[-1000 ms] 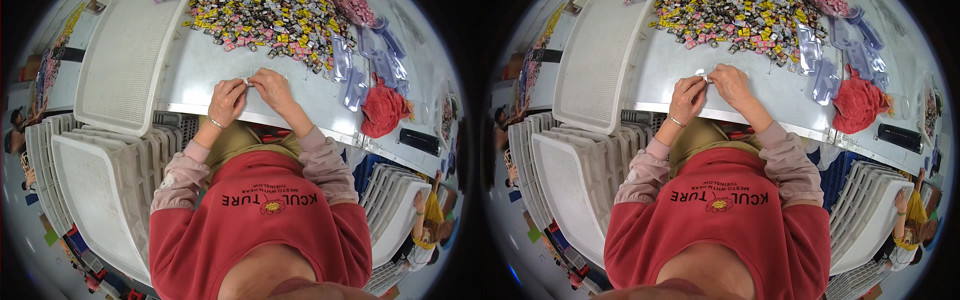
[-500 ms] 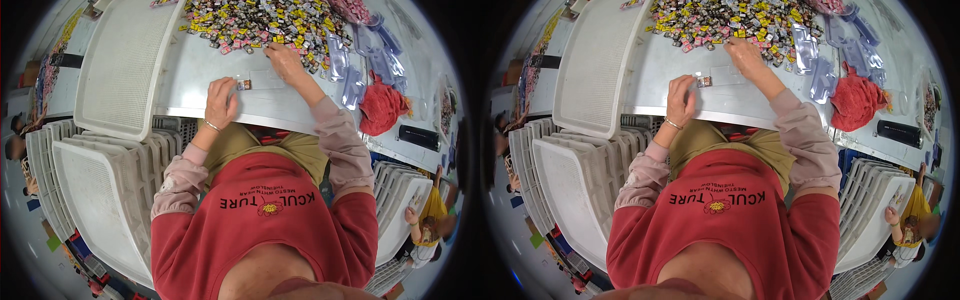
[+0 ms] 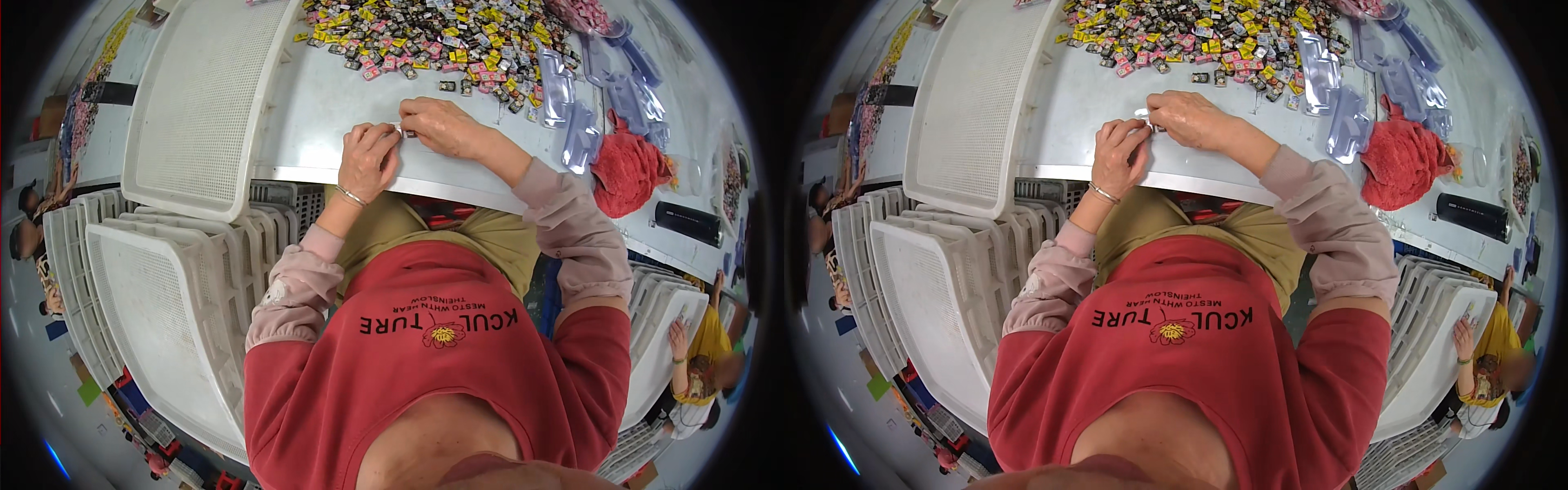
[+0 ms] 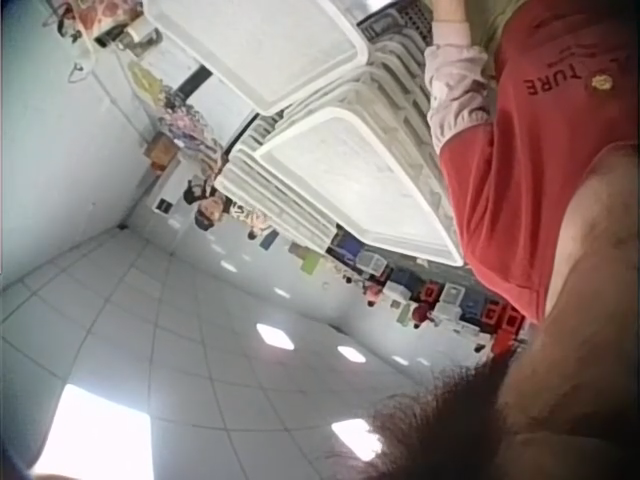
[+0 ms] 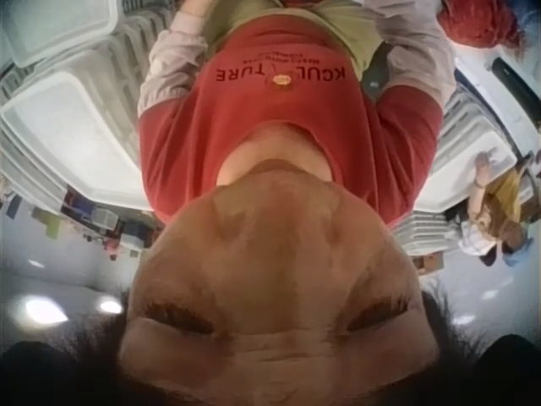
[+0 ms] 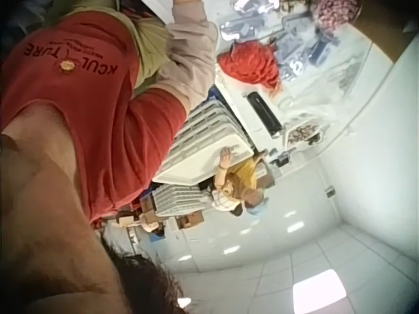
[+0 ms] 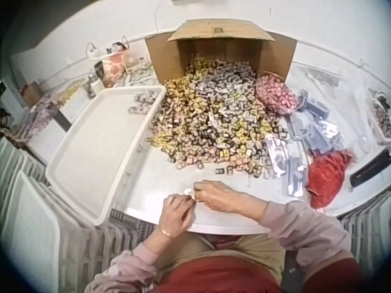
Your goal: Picking small colorful toy components from a pile and attaching them onto a plastic base strip.
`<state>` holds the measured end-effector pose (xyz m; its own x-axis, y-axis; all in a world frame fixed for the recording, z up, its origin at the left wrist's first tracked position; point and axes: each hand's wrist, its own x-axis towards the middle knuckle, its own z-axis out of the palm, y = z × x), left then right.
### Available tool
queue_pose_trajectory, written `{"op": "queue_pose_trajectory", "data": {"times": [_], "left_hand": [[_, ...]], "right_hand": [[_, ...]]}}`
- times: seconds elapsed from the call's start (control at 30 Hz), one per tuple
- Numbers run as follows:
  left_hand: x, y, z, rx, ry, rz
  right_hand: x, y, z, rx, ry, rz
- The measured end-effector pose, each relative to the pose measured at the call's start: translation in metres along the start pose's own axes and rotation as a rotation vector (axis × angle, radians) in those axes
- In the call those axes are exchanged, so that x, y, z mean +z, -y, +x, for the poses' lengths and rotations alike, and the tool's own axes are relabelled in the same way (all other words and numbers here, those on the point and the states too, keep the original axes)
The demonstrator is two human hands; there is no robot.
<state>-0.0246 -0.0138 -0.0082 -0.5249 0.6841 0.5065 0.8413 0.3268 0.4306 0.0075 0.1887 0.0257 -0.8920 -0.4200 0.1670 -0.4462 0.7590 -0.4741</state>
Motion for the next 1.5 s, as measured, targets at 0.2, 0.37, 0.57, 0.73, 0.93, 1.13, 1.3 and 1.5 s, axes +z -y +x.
{"op": "queue_pose_trajectory", "data": {"times": [0.2, 0.37, 0.57, 0.73, 0.93, 1.13, 1.3, 1.5], "left_hand": [[0.002, 0.003, -0.002, 0.000, -0.011, -0.006], [0.001, 0.002, -0.002, -0.008, 0.002, -0.013], [0.001, 0.001, -0.001, -0.011, -0.009, -0.020], [0.003, 0.002, 0.000, -0.011, -0.028, -0.036], [0.006, 0.004, -0.001, 0.010, -0.040, -0.039], [0.005, 0.003, -0.002, 0.007, -0.044, -0.056], [0.004, 0.003, -0.003, -0.001, -0.039, -0.047], [0.000, -0.001, 0.000, -0.020, -0.036, -0.106]], "right_hand": [[-0.008, -0.005, 0.000, -0.113, 0.114, -0.127], [-0.019, -0.003, 0.000, -0.191, 0.180, -0.224], [-0.014, -0.010, -0.007, -0.053, 0.256, -0.192], [-0.008, -0.011, -0.014, 0.361, -0.074, 0.162], [0.018, 0.008, -0.004, 0.712, -0.217, 0.653], [0.027, 0.014, -0.016, 0.650, -0.424, 0.657], [0.037, 0.016, -0.026, 0.411, -0.426, 0.255], [0.043, 0.015, -0.029, 0.394, -0.500, 0.130]]}}
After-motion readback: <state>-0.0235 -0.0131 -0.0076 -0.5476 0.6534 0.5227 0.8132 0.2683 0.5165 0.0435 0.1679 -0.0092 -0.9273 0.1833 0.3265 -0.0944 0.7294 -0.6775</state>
